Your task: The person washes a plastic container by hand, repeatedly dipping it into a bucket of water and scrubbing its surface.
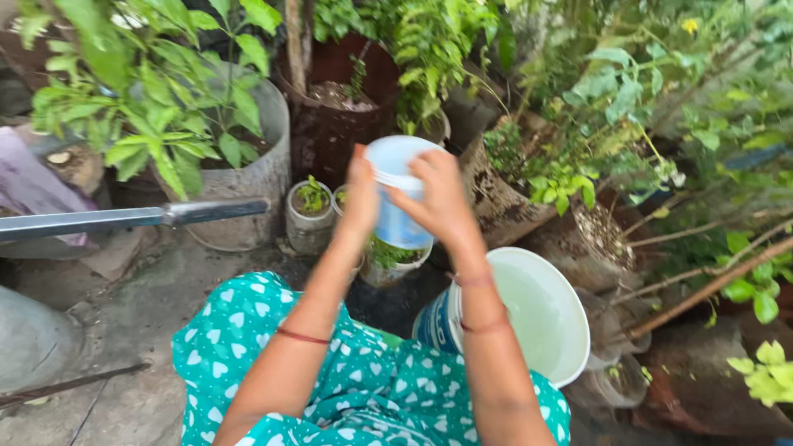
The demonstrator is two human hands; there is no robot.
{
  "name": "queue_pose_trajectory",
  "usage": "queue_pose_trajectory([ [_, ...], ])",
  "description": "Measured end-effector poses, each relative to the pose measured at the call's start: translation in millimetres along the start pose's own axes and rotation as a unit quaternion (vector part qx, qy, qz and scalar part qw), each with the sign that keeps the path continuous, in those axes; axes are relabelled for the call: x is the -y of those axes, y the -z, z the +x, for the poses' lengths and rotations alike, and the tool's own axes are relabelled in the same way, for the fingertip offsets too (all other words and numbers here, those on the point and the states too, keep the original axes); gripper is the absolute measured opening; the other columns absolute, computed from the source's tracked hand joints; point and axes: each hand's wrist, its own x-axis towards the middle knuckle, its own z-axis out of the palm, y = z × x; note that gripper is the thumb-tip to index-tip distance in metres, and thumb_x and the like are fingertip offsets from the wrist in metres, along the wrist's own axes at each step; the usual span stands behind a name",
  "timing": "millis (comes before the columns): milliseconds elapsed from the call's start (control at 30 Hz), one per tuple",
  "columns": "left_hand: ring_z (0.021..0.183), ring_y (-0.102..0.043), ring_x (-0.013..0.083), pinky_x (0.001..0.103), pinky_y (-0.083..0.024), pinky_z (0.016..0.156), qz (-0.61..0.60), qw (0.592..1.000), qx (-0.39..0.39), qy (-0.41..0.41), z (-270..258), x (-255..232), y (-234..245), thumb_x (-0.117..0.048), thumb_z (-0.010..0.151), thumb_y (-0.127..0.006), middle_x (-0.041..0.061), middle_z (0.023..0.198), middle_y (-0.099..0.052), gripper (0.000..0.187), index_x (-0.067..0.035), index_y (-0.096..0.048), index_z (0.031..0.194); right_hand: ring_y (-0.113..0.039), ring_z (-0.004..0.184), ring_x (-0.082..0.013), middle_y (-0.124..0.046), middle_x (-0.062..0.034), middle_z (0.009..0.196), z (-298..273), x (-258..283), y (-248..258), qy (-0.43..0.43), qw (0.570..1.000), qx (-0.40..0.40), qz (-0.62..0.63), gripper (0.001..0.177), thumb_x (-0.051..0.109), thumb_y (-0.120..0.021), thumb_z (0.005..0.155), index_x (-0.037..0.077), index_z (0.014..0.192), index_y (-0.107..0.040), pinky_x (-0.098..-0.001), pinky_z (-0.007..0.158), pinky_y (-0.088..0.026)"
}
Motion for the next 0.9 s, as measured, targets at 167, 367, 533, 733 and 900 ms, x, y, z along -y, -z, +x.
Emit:
queue_pose_trajectory([
  [167,0.151,-0.038,0.0319,0.037,-0.026,0.124,0.014,0.977,0.209,0.025,-97,41,-161,-0.029,0.107,-0.043,0.026,0.158,-0.045,0.058,0.006,-0.036,0.153,-0.061,0.100,-0.0354,-0.068,-0.0136,0.095,-123,-47,98,-0.215,0.936,0.114,-0.254,0.042,0.042,-0.084,0.072,0.004,0.085,-0.072,-0.0515,0.086,-0.048],
  [367,0.151,-0.031,0.0332,0.036,-0.023,0.122,0.039,0.914,0.367,0.166,-205,64,-233,-0.044,0.103,-0.041,0.026,0.160,-0.036,0.073,0.003,-0.029,0.157,-0.057,0.125,-0.0332,-0.070,-0.0114,0.120,-274,-163,74,-0.430,0.741,0.374,-0.357,0.040,0.044,-0.074,0.080,0.014,0.107,-0.077,-0.0632,0.097,-0.042],
  [533,0.153,-0.029,0.0347,0.036,-0.022,0.124,0.054,0.912,0.366,0.178,-232,76,-240,-0.046,0.104,-0.036,0.026,0.161,-0.034,0.073,0.005,-0.031,0.155,-0.063,0.129,-0.0301,-0.074,-0.0085,0.129,-321,-184,29,-0.476,0.711,0.443,-0.269,0.031,0.035,-0.060,0.095,0.019,0.116,-0.077,-0.0584,0.100,-0.051],
  [733,0.156,-0.021,0.0337,0.036,-0.016,0.125,0.073,0.920,0.344,0.173,-212,65,-223,-0.048,0.104,-0.035,0.025,0.164,-0.027,0.075,0.005,-0.029,0.156,-0.057,0.123,-0.0325,-0.070,-0.0079,0.124,-284,-180,43,-0.423,0.776,0.362,-0.298,0.036,0.032,-0.075,0.079,0.016,0.111,-0.075,-0.0678,0.098,-0.041],
  [900,0.155,-0.022,0.0328,0.036,-0.019,0.124,0.061,0.937,0.308,0.156,-186,11,-192,-0.047,0.103,-0.038,0.022,0.165,-0.027,0.073,0.001,-0.028,0.157,-0.056,0.105,-0.0341,-0.065,-0.0125,0.102,-205,-87,109,-0.295,0.908,0.051,-0.294,0.039,0.037,-0.085,0.071,0.006,0.088,-0.068,-0.0508,0.093,-0.045],
])
